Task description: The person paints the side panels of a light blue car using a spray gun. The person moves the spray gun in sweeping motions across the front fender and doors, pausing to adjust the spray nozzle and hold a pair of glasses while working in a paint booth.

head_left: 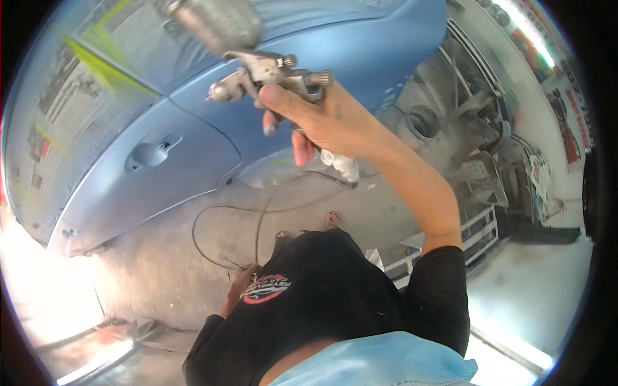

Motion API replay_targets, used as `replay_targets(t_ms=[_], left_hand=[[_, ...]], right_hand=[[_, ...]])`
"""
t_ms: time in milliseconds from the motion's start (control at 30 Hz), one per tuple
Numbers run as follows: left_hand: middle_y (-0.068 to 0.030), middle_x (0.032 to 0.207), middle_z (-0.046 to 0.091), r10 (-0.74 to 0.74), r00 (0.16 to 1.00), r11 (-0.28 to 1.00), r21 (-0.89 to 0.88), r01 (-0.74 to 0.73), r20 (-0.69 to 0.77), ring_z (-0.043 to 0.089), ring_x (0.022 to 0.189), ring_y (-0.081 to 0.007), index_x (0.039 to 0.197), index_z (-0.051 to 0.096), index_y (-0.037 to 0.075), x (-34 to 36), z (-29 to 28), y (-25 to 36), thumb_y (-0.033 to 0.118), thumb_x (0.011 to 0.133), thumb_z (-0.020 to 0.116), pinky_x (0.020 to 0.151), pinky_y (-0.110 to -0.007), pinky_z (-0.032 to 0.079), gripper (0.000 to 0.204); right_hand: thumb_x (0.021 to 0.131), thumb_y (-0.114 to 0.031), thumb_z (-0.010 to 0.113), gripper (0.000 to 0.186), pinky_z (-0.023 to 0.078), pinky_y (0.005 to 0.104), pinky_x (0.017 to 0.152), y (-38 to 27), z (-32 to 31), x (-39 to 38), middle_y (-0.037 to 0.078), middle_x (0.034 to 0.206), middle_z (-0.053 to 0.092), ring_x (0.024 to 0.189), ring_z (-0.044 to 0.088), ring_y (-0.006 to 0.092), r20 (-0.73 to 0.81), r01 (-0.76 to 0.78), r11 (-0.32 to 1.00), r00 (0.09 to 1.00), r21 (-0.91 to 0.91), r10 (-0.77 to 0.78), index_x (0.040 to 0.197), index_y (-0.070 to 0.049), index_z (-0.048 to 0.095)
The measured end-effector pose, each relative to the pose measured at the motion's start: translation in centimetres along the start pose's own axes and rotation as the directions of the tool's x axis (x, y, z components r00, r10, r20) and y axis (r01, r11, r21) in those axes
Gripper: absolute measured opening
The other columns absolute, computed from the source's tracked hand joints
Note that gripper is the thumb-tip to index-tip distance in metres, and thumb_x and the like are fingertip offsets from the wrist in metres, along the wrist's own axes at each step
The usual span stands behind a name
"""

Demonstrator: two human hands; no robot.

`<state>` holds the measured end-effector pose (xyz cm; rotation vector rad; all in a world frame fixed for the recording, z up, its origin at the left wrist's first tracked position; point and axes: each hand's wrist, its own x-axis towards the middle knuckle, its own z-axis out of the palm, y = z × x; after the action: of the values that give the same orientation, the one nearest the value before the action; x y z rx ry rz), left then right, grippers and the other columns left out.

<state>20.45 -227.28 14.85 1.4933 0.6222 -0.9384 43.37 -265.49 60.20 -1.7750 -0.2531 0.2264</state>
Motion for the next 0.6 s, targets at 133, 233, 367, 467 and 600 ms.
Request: replay_targets(t_ms=[133, 233, 367, 467, 600], left_hand=[[0.0077, 0.063, 0.05, 0.001, 0.997, 0.995, -0.097, -0.009, -0.079, 0.034, 0.048, -0.0017, 0.094, 0.07, 0.008, -0.8, 0.4, 0.4, 0.038, 0.093, 0.062, 0.042, -0.019, 0.023, 0.031], [0.0052, 0.068, 0.059, 0.066, 0.993, 0.998, 0.023, -0.064, -0.1, 0.04, 0.051, -0.0029, 0.093, 0.072, 0.007, -0.1, 0.9, 0.7, 0.04, 0.091, 0.064, 0.047, -0.02, 0.03, 0.034], [0.0036, 0.067, 0.061, 0.127, 0.992, 0.952, 0.282, -0.117, -0.018, 0.048, 0.056, -0.0044, 0.092, 0.072, 0.004, 0.8, 3.4, 3.9, 0.038, 0.091, 0.064, 0.05, -0.021, 0.035, 0.035], [0.0032, 0.069, 0.062, 0.144, 0.989, 0.946, 0.29, -0.144, 0.021, 0.049, 0.056, -0.0043, 0.092, 0.072, 0.002, 1.3, 5.8, 5.9, 0.037, 0.092, 0.063, 0.05, -0.022, 0.036, 0.036], [-0.0004, 0.075, 0.065, 0.238, 0.964, 0.92, 0.289, -0.264, 0.122, 0.052, 0.063, -0.0065, 0.09, 0.071, -0.001, 1.4, 8.3, 8.5, 0.035, 0.093, 0.062, 0.056, -0.023, 0.04, 0.037]], right_hand=[[0.09, -0.055, 0.059, 0.055, 0.044, 0.0237, 0.039, 3.6, -3.4, -2.0, 0.005, 0.077, 0.064, 0.046, 0.061, 0.0117, -0.031, -0.025, 0.999, 0.999, 0.046, 0.027, 0.093, -0.001, 0.061], [0.091, -0.053, 0.058, 0.053, 0.044, 0.0237, 0.038, 8.1, -9.0, -5.9, 0.006, 0.079, 0.063, 0.045, 0.057, 0.0109, -0.402, -0.072, 0.992, 0.909, 0.103, 0.108, 0.098, -0.001, 0.063], [0.097, -0.048, 0.052, 0.047, 0.039, 0.0232, 0.034, 12.0, -18.5, -10.9, 0.007, 0.078, 0.062, 0.042, 0.051, 0.0114, -0.738, -0.068, 0.992, 0.663, 0.105, 0.124, 0.105, -0.002, 0.06], [0.097, -0.048, 0.052, 0.046, 0.04, 0.0239, 0.034, 14.5, -25.5, -14.2, 0.007, 0.079, 0.062, 0.043, 0.051, 0.0116, -0.85, -0.019, 0.994, 0.517, 0.103, 0.098, 0.104, -0.003, 0.06], [0.095, -0.044, 0.057, 0.042, 0.041, 0.0261, 0.034, 16.4, -31.1, -16.6, 0.007, 0.079, 0.062, 0.044, 0.052, 0.0142, -0.94, 0.094, 0.992, 0.337, 0.086, 0.05, 0.104, -0.004, 0.06]])
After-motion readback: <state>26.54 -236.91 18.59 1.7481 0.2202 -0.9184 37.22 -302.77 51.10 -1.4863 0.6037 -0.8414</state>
